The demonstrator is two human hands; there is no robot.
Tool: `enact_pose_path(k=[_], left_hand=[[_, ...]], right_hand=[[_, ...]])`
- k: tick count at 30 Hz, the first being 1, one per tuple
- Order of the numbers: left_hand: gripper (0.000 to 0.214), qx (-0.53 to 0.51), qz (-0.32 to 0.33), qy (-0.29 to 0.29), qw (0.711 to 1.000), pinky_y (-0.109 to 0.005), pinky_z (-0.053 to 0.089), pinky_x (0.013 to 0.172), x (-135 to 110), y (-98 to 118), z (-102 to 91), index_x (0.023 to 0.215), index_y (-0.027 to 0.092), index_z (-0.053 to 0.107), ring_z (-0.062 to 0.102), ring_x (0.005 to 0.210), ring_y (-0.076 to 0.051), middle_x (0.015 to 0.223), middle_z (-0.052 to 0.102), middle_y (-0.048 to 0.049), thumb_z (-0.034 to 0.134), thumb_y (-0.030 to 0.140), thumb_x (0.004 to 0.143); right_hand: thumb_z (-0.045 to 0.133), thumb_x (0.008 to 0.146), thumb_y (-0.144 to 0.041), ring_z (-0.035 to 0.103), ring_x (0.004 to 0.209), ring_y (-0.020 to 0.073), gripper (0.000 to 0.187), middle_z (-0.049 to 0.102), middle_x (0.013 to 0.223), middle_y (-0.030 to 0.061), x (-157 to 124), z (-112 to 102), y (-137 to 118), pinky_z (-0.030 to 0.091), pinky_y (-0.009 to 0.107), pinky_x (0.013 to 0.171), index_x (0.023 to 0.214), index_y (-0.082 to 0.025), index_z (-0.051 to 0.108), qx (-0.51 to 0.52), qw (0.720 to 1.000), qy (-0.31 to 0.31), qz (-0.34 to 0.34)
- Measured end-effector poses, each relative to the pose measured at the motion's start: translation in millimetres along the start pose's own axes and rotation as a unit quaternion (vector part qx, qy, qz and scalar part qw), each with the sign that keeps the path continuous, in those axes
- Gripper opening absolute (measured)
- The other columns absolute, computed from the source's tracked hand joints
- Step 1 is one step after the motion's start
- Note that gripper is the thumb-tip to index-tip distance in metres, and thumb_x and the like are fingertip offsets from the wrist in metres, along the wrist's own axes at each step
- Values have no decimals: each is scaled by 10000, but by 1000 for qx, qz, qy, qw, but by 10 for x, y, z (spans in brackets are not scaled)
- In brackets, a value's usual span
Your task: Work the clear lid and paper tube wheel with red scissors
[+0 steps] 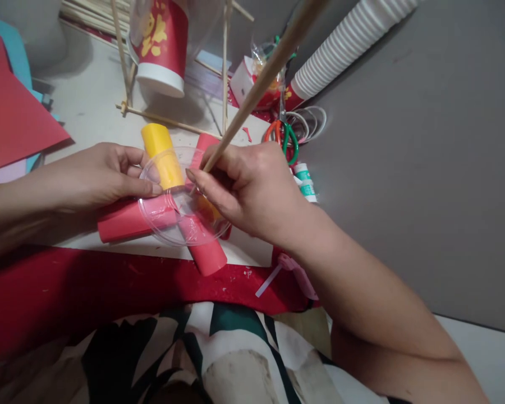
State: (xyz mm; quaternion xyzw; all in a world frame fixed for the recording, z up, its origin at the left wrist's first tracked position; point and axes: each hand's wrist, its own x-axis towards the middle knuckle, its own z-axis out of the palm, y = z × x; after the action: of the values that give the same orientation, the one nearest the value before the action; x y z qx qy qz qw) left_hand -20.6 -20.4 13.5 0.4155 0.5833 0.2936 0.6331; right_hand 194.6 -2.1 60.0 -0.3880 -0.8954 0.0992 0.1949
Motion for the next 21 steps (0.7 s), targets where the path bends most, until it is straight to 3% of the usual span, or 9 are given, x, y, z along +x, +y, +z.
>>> enact_pose_path(k=[4, 8, 9, 10, 12, 14, 17, 21], left_hand=[[161, 30, 17, -2, 999, -282, 426, 568, 23, 7, -9, 799, 187, 694, 621, 568, -168, 636, 630, -1, 790, 160, 673], [181, 9, 13, -16, 1000, -302, 482, 624, 34, 21, -20, 805, 181, 691, 683, 663, -213, 709, 687, -30, 786, 147, 655], [188, 7, 8, -17, 1000, -294, 480, 616, 31, 24, -20, 809, 180, 692, 679, 655, -206, 707, 691, -30, 787, 142, 651], [197, 3, 4, -18, 1000, -284, 478, 606, 25, 27, -20, 815, 180, 693, 673, 647, -198, 702, 692, -26, 787, 135, 648], [209, -6, -5, -18, 1000, -261, 474, 583, 10, 33, -17, 813, 184, 688, 664, 636, -182, 686, 689, -16, 787, 119, 641], [210, -16, -7, -11, 1000, -239, 466, 554, -3, 33, -15, 799, 190, 677, 654, 623, -164, 683, 687, -6, 787, 115, 637], [208, -19, 10, -12, 1000, -201, 411, 485, -8, 24, -26, 803, 193, 691, 601, 560, -118, 666, 674, 9, 811, 151, 638], [219, -6, 10, -2, 1000, -238, 476, 532, 4, 23, -69, 828, 203, 688, 654, 617, -167, 702, 709, -9, 819, 222, 654]], right_hand=[[678, 922, -339, 561, 496, 121, 353, 627, 586, -4, -38, 56, -11, 396, 277, 469, 605, -231, 564, 54, 996, 62, 38], [715, 893, -315, 504, 435, 106, 336, 589, 519, 1, -47, -160, 112, 346, 263, 399, 594, -218, 597, 93, 977, 163, 101], [714, 889, -295, 467, 409, 94, 319, 576, 491, -4, -34, -223, 183, 322, 257, 384, 595, -211, 622, 83, 975, 163, 127], [709, 882, -270, 439, 390, 86, 336, 545, 456, -14, -18, -272, 270, 301, 251, 373, 567, -204, 613, 61, 974, 143, 164], [720, 843, -207, 378, 362, 72, 341, 486, 402, -34, 17, -317, 478, 255, 247, 362, 527, -186, 594, 10, 965, 22, 260], [694, 876, -242, 395, 384, 75, 361, 507, 421, -29, 25, -299, 688, 282, 254, 413, 538, -172, 590, -50, 946, -91, 308], [694, 886, -310, 433, 431, 96, 384, 549, 471, -6, -66, -256, 894, 296, 275, 478, 543, -178, 584, -100, 925, -132, 343], [626, 909, -416, 443, 498, 126, 373, 561, 530, 9, -398, -283, 822, 286, 286, 516, 613, -189, 607, -139, 940, -110, 292]])
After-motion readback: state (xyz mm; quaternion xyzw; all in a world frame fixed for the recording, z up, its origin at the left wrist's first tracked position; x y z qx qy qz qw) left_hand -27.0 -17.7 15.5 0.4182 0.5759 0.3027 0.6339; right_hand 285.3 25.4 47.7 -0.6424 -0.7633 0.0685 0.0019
